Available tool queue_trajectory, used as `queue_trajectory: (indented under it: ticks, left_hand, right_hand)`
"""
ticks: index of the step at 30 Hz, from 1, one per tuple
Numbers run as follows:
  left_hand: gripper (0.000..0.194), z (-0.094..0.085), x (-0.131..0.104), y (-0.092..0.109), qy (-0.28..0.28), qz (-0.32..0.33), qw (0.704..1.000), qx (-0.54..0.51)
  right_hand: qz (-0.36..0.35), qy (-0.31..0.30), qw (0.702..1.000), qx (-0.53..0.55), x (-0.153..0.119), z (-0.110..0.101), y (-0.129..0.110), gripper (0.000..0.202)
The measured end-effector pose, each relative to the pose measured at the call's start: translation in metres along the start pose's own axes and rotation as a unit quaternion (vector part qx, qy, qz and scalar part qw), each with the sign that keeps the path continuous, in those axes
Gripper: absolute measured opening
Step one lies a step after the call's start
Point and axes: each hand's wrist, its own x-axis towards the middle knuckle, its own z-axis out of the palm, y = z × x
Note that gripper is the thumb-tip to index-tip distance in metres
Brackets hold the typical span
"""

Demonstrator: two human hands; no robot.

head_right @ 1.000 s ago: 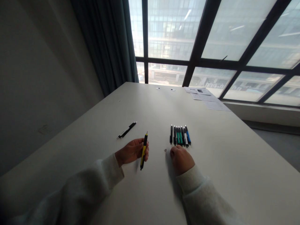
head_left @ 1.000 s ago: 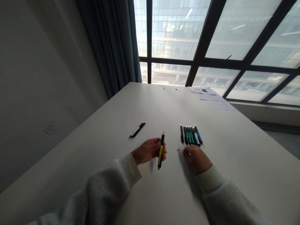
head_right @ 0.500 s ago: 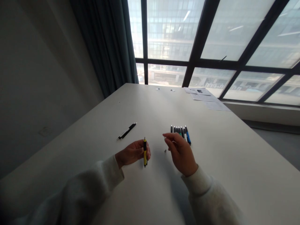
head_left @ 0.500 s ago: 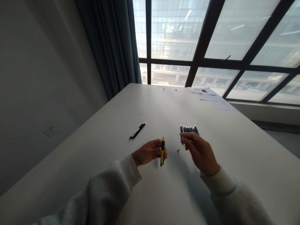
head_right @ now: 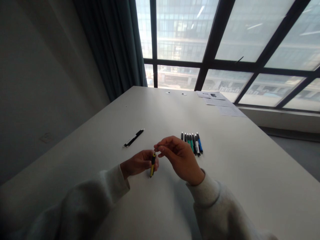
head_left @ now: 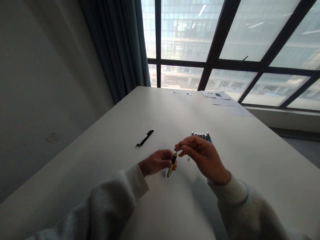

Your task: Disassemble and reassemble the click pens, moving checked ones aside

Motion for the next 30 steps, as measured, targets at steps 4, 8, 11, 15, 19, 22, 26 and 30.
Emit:
queue_trajectory:
  ticks: [4,8,11,15,19,22,26,30]
  left_hand:
    - [0.033,-0.0004,0.0002,-0.0001,-0.001,-0.006,1.000,0.003]
    - [0.034,-0.0011,-0.0002,-0.0010,0.002,-0.008,1.000,0.003]
    - [0.034,-0.0016,-0.0002,-0.0019,0.003,-0.008,1.000,0.002]
    - [0.033,-0.0010,-0.0001,-0.0014,-0.001,-0.007,1.000,0.004]
    - [0.035,0.0005,0.0003,0.0001,-0.003,-0.006,1.000,0.010]
    - [0.035,0.0008,0.0004,0.0008,-0.003,-0.007,1.000,0.013]
    - [0.035,0.0005,0.0000,0.0011,-0.002,-0.010,1.000,0.016]
    - [0.036,0.0010,-0.0004,0.0013,0.001,-0.010,1.000,0.016]
  right_hand:
    - [0.013,-0.013,1.000,0.013,-0.0010,0.0009,0.0006,0.015]
    - [0.018,-0.013,1.000,0.018,-0.0009,0.0012,0.0005,0.017]
    - [0.022,-0.012,1.000,0.015,-0.0009,0.0014,0.0003,0.017]
    - [0.023,-0.017,1.000,-0.012,-0.0011,0.0019,-0.0007,0.016]
    - [0.022,-0.020,0.999,-0.034,-0.0014,0.0018,-0.0009,0.020]
    - [0.024,-0.016,0.998,-0.050,-0.0017,0.0005,-0.0004,0.022]
    - [0.023,-0.014,0.997,-0.068,-0.0021,-0.0020,-0.0006,0.021]
    - [0.023,-0.017,0.997,-0.076,-0.0021,-0.0037,-0.0016,0.020]
